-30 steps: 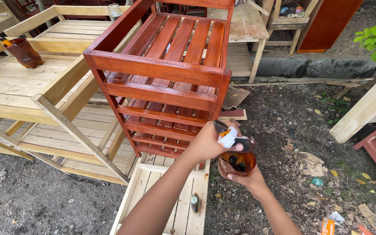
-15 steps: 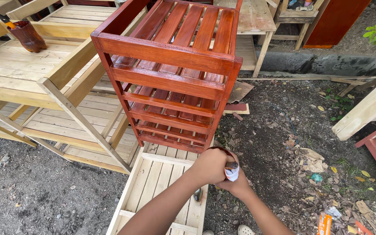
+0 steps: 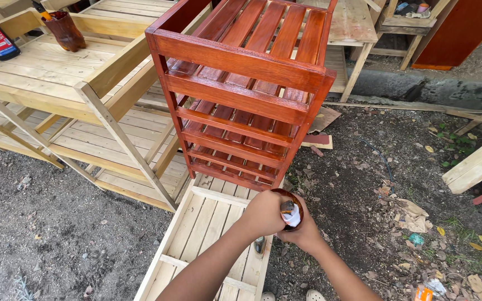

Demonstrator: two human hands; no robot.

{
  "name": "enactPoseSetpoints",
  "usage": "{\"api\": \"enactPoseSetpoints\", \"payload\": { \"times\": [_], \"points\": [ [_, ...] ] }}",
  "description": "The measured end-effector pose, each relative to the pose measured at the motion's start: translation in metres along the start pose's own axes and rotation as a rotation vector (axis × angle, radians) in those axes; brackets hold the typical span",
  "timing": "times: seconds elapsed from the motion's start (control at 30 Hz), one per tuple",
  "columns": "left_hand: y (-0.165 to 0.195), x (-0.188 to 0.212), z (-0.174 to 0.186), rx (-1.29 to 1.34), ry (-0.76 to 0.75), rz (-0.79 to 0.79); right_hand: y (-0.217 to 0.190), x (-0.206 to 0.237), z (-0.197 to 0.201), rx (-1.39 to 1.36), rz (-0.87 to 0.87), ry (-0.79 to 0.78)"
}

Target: The person applies reddish-brown wood stain to a slatted wooden rack using a brush, holding a bowl of stain in the other hand. They brush the rails, sides and top surfaces of the rack, dipping the brush back into the bowl between passes to coat the wood evenly.

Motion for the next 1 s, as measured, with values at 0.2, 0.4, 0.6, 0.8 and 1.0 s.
{"api": "enactPoseSetpoints", "payload": {
  "times": [0.2,0.4,0.6,0.8,1.0],
  "points": [
    [-0.01,0.01,0.037,0.11,0.149,0.158,0.018,-0.006,-0.009,-0.096,-0.106,-0.011],
    [-0.078,0.032,0.039,0.851,0.502,0.327,0.042,-0.013,-0.009,-0.178,-0.019,0.004],
    [-0.129,0.045,0.005,1.504,0.547,0.504,0.055,-0.026,-0.004,-0.088,-0.133,0.07],
    [-0.149,0.045,0.0,1.372,0.443,0.498,0.049,-0.028,-0.012,-0.133,-0.119,0.072],
    [-0.172,0.039,0.003,1.502,0.493,0.407,0.058,-0.033,-0.024,-0.018,-0.138,0.099]
  ]
}}
Point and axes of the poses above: each hand's wrist, its own x-axis away from the middle knuckle, its own z-axis out of the back of the hand, y = z × x, the point moved 6 cm from there along -x, towards the middle knuckle, and after that the axes turned 2 degrees about y, right-handed, at the moved point
